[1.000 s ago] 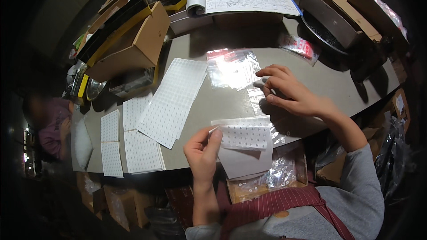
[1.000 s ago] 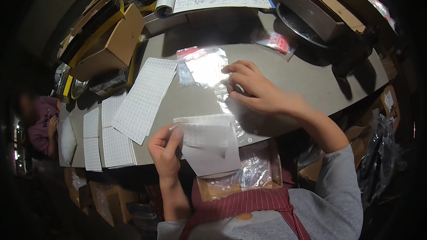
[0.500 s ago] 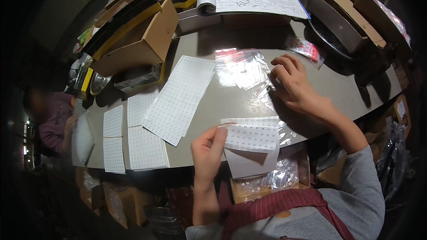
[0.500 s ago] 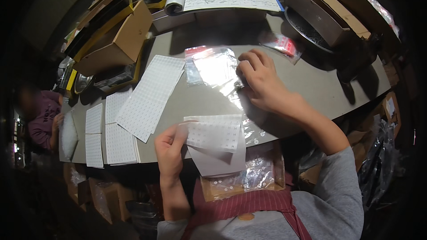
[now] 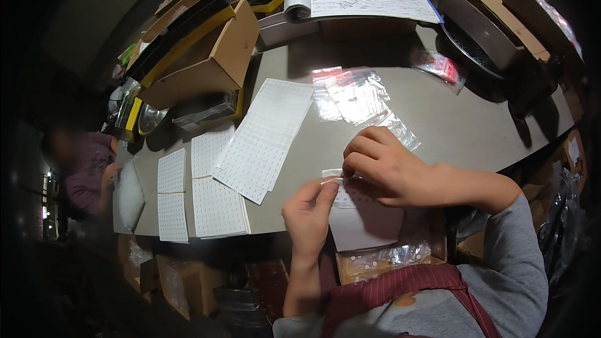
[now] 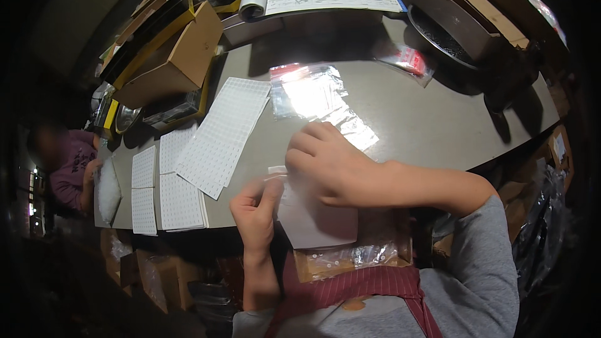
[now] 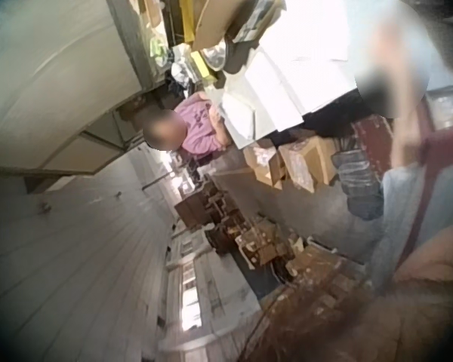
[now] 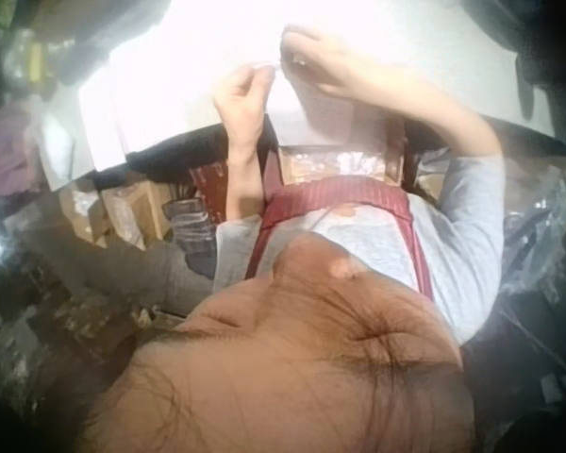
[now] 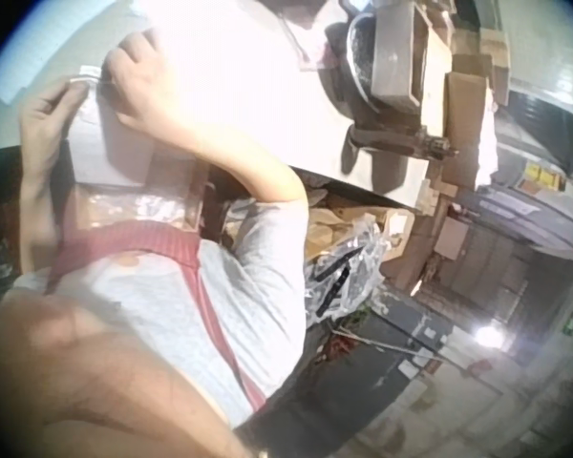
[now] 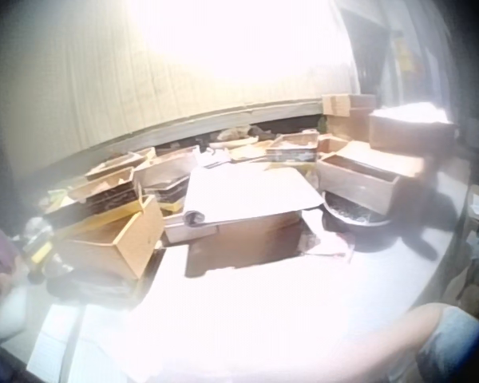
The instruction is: The person places small round items into clear plastic bags and then affixes a printed label to each bag. The person handles the items and bags by hand, working at a cluttered table with stacks of labels and plastic bags nearby.
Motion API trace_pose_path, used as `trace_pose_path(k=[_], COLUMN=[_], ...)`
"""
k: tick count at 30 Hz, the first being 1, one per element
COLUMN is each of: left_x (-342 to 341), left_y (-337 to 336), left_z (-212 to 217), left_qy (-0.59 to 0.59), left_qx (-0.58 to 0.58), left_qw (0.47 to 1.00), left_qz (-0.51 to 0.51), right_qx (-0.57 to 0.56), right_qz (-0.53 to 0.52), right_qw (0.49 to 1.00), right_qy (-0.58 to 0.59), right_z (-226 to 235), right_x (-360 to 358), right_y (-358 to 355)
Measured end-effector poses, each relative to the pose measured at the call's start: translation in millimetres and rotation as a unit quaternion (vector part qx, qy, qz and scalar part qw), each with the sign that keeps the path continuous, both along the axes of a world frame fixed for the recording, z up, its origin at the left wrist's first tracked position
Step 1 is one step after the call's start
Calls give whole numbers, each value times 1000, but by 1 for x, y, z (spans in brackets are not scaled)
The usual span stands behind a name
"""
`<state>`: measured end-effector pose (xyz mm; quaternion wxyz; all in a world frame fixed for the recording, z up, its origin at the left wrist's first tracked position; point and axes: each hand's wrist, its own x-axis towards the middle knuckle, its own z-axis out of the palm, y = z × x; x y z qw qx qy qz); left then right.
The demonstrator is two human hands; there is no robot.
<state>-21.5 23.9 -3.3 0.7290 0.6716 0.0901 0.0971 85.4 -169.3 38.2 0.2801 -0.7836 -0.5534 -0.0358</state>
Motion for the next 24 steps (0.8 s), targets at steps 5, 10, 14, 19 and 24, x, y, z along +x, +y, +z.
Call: trace_pose_path(k=[5,10,14,19,24], left_x=[0,2,-2,-2,-4], left_y=[-2,-2,9,8,9], left_z=[3,6,0,-5,-11], left_qy=[21,-6,-63,-134,-129], left_qx=[27,-40,-105,-115,-130], left_qw=[999,999,992,984,983], left_qz=[12,8,-33,-23,25], right_qx=[54,44,-43,-89,-135], right_qz=[16,-48,-68,-90,-182], right_qw=[993,997,992,992,974], right_qy=[-104,34,99,-23,-22], right_z=[-4,32,14,-14,-12], right_x=[-8,27,64,67,71], right_y=[2,-29,-59,-58,-62])
